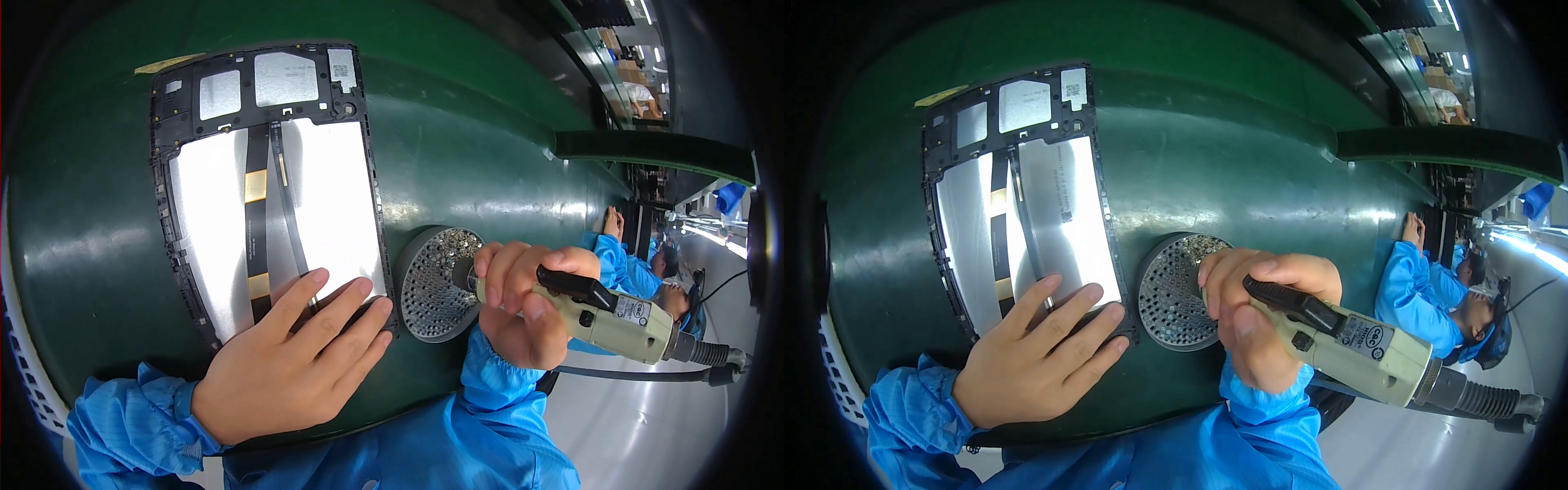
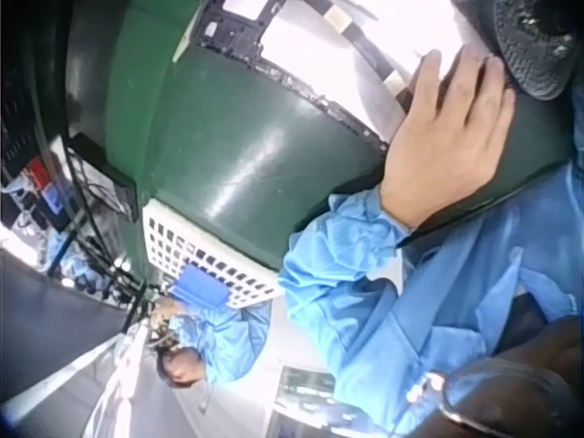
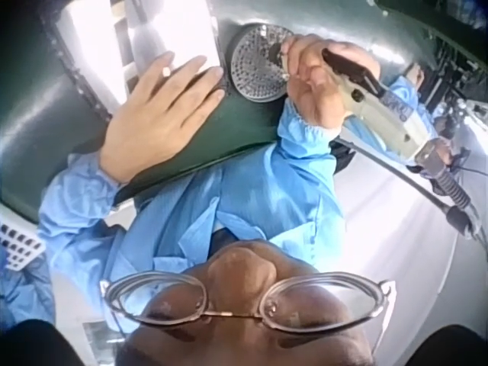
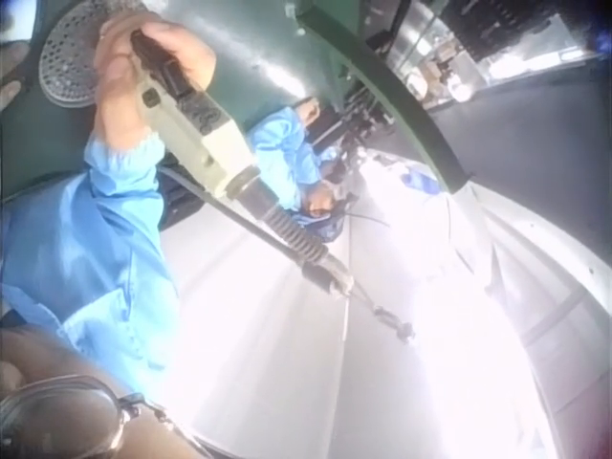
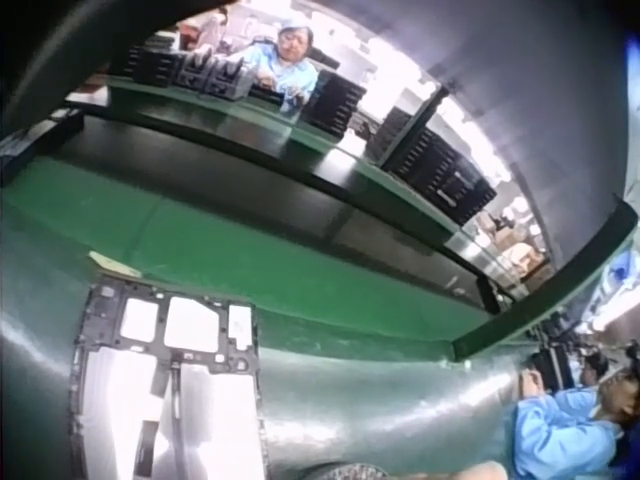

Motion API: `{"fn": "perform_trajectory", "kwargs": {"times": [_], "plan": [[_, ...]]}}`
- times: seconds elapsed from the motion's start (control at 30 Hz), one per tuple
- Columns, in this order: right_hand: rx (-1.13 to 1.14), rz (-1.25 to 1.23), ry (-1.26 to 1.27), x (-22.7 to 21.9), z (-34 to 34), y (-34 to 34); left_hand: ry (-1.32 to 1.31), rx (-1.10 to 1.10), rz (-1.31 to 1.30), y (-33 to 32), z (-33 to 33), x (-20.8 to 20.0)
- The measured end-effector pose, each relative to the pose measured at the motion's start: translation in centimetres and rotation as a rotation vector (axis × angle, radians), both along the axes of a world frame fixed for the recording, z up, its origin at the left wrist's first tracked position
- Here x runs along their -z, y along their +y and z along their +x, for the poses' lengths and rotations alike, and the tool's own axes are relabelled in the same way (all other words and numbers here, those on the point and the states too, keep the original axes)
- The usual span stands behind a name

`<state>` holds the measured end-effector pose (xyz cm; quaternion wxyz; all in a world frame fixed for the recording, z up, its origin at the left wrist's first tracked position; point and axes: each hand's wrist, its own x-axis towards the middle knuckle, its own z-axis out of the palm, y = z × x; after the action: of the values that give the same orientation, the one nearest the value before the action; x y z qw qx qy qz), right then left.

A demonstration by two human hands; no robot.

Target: The person fastens screws from a screw tray into an electronic device frame using an electric screwdriver.

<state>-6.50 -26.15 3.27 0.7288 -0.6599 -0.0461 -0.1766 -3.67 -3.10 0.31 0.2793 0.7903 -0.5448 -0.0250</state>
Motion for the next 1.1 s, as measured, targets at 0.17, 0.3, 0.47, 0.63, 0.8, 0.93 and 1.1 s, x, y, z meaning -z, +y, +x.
{"fn": "perform_trajectory", "kwargs": {"times": [0.17, 0.3, 0.47, 0.63, 0.8, 0.93, 1.1], "plan": [[0.011, 0.015, 0.01, -0.1, 0.0, 0.0, -0.027, 0.009, 0.0, -0.1, 0.0, 0.0], [-0.016, 0.006, -0.004, 0.2, 0.0, -0.1, -0.029, 0.005, 0.001, -0.1, 0.0, -0.2], [0.019, 0.015, 0.004, -0.1, -0.1, 0.2, -0.057, 0.003, -0.021, 0.0, -0.1, 0.2], [0.008, -0.047, -0.115, -3.0, -1.7, 0.5, -0.036, -0.043, -0.026, 0.0, -0.2, 0.2], [-0.207, -0.041, -0.107, -3.0, -3.4, 2.4, -0.06, -0.023, -0.019, 0.1, 0.1, 0.3], [-0.227, -0.172, -0.095, -2.2, -3.0, 3.9, -0.046, -0.024, -0.029, 0.1, 0.0, 0.3], [-0.223, -0.067, -0.127, -2.1, -2.8, 4.0, -0.039, -0.033, -0.058, 0.0, 0.0, 0.4]]}}
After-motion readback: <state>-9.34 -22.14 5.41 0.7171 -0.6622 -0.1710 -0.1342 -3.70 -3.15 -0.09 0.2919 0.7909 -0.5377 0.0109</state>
